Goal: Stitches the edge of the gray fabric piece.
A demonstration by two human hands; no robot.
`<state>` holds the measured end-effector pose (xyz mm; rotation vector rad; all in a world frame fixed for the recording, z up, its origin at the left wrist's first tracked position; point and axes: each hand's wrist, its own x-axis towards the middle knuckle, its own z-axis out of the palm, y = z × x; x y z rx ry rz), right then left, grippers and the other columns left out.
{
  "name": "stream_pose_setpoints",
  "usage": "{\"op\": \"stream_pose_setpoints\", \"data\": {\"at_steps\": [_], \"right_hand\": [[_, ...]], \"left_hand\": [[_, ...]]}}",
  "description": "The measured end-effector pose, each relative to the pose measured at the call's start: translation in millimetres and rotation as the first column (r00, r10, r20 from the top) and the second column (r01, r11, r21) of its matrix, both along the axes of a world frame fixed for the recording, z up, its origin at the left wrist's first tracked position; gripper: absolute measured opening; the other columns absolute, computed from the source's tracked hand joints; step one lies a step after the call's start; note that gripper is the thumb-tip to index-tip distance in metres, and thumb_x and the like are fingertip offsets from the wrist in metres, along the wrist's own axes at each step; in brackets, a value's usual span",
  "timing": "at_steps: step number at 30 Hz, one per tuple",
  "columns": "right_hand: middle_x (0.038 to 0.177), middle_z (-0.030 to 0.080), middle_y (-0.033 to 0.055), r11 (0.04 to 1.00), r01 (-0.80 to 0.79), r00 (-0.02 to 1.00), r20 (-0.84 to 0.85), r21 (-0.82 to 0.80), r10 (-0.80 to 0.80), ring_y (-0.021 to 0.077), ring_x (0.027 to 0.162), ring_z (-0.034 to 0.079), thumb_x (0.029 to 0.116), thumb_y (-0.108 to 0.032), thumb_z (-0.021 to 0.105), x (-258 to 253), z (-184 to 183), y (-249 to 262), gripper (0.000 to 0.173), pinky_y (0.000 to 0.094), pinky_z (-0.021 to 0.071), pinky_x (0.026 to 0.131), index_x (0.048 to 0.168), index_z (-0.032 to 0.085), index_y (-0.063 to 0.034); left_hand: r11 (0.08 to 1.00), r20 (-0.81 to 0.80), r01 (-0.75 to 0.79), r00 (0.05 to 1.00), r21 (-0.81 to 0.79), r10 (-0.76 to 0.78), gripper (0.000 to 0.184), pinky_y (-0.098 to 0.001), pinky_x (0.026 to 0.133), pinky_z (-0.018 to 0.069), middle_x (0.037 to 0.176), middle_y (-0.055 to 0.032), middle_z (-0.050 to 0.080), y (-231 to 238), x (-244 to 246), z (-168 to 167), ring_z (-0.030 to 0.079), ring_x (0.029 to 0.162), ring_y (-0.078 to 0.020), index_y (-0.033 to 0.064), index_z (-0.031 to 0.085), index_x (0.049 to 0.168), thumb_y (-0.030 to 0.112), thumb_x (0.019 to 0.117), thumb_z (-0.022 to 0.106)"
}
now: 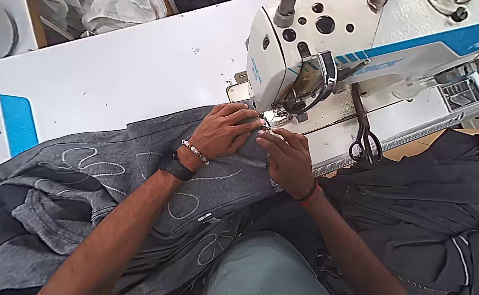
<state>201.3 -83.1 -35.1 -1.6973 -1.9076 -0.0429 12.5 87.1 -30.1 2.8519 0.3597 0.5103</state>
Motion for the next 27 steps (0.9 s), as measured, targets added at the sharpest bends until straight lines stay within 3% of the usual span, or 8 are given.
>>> {"op": "stream_pose_setpoints", "data": {"at_steps": [4, 8, 13, 16, 18, 20, 24, 27], "right_hand": [[0.127, 0.073, -0.0081, 0.99, 0.134, 0.989, 0.062, 0.044, -0.136, 0.0168, 0.116, 0.064, 0.0979, -0.015, 0.056, -5, -5, -1, 0.029, 0.0428, 0.0435, 0.098, 0.115, 0.077, -0.0231], [0.113, 0.077, -0.0064, 0.973, 0.216, 0.976, 0.023, 0.086, -0.218, 0.0188, 0.099, 0.065, 0.0957, -0.015, 0.057, -5, -6, -2, 0.025, 0.0411, 0.0435, 0.085, 0.103, 0.079, -0.0219], [0.106, 0.073, 0.005, 0.955, 0.294, 0.948, -0.143, 0.039, -0.286, 0.0235, 0.1, 0.066, 0.095, -0.019, 0.06, 1, -3, -1, 0.019, 0.0421, 0.0525, 0.083, 0.105, 0.075, -0.0121], [0.118, 0.075, 0.0027, 0.966, 0.225, 0.961, -0.193, 0.127, -0.198, 0.0218, 0.114, 0.066, 0.0943, -0.015, 0.062, 0, -2, -2, 0.018, 0.0419, 0.0518, 0.093, 0.104, 0.077, -0.013], [0.128, 0.072, -0.0021, 0.985, 0.127, 0.986, -0.119, 0.117, -0.113, 0.0197, 0.124, 0.061, 0.0948, -0.014, 0.059, -3, -5, -5, 0.023, 0.0422, 0.0465, 0.101, 0.109, 0.078, -0.0177], [0.132, 0.07, -0.0055, 0.992, 0.113, 0.993, -0.024, 0.055, -0.111, 0.0179, 0.128, 0.059, 0.0957, -0.014, 0.056, -5, -7, -5, 0.027, 0.0424, 0.0439, 0.103, 0.113, 0.076, -0.0206], [0.125, 0.073, -0.0069, 0.968, 0.241, 0.964, 0.099, 0.067, -0.247, 0.0177, 0.11, 0.064, 0.0954, -0.014, 0.054, -9, -6, -3, 0.024, 0.0428, 0.0415, 0.093, 0.105, 0.076, -0.0195], [0.107, 0.074, 0.0009, 0.939, 0.342, 0.94, -0.011, 0.032, -0.342, 0.024, 0.103, 0.064, 0.0972, -0.023, 0.057, -5, -4, -3, 0.021, 0.0448, 0.0463, 0.086, 0.104, 0.075, -0.015]], "left_hand": [[0.999, -0.026, 0.014, 1.0, 0.038, -0.013, 0.038, -0.0458, 0.113, 0.0363, 0.14, 0.0008, 0.064, 4, 3, 4, 0.053, 0.133, -0.0238, 0.0329, 0.068, 0.136, 0.033, 0.1044, 0.047], [0.998, 0.012, -0.052, 0.999, 0.043, 0.051, 0.035, -0.0473, 0.109, 0.0385, 0.132, -0.0034, 0.066, -4, 10, 3, 0.055, 0.129, -0.0264, 0.0283, 0.073, 0.129, 0.032, 0.1023, 0.05], [0.991, -0.038, -0.135, 0.99, 0.027, 0.136, 0.041, -0.0494, 0.111, 0.0366, 0.134, -0.0069, 0.063, -22, 14, 5, 0.052, 0.131, -0.0286, 0.0289, 0.071, 0.132, 0.048, 0.1019, 0.052], [0.993, -0.098, -0.111, 0.989, 0.027, 0.114, 0.049, -0.0487, 0.114, 0.0347, 0.142, -0.0053, 0.06, -21, 5, 9, 0.049, 0.135, -0.0283, 0.0307, 0.066, 0.139, 0.055, 0.1, 0.051], [0.999, -0.107, -0.041, 0.993, 0.035, 0.044, 0.049, -0.0474, 0.114, 0.0347, 0.144, -0.0018, 0.059, -6, -1, 5, 0.049, 0.135, -0.026, 0.0353, 0.063, 0.142, 0.058, 0.1001, 0.05], [0.999, -0.121, -0.009, 0.993, 0.039, 0.014, 0.048, -0.0468, 0.113, 0.0338, 0.144, 0.0005, 0.058, 2, -2, 4, 0.049, 0.134, -0.0243, 0.0379, 0.062, 0.142, 0.058, 0.1007, 0.048], [0.993, -0.097, -0.112, 0.989, 0.035, 0.114, 0.046, -0.0487, 0.113, 0.0333, 0.137, -0.0044, 0.061, -17, 8, 7, 0.049, 0.133, -0.0272, 0.0344, 0.067, 0.137, 0.057, 0.1001, 0.05], [0.966, -0.111, -0.258, 0.959, 0.027, 0.259, 0.056, -0.0513, 0.117, 0.0314, 0.145, -0.0092, 0.057, -49, 19, 7, 0.046, 0.139, -0.0302, 0.0287, 0.065, 0.14, 0.062, 0.0973, 0.051]]}}
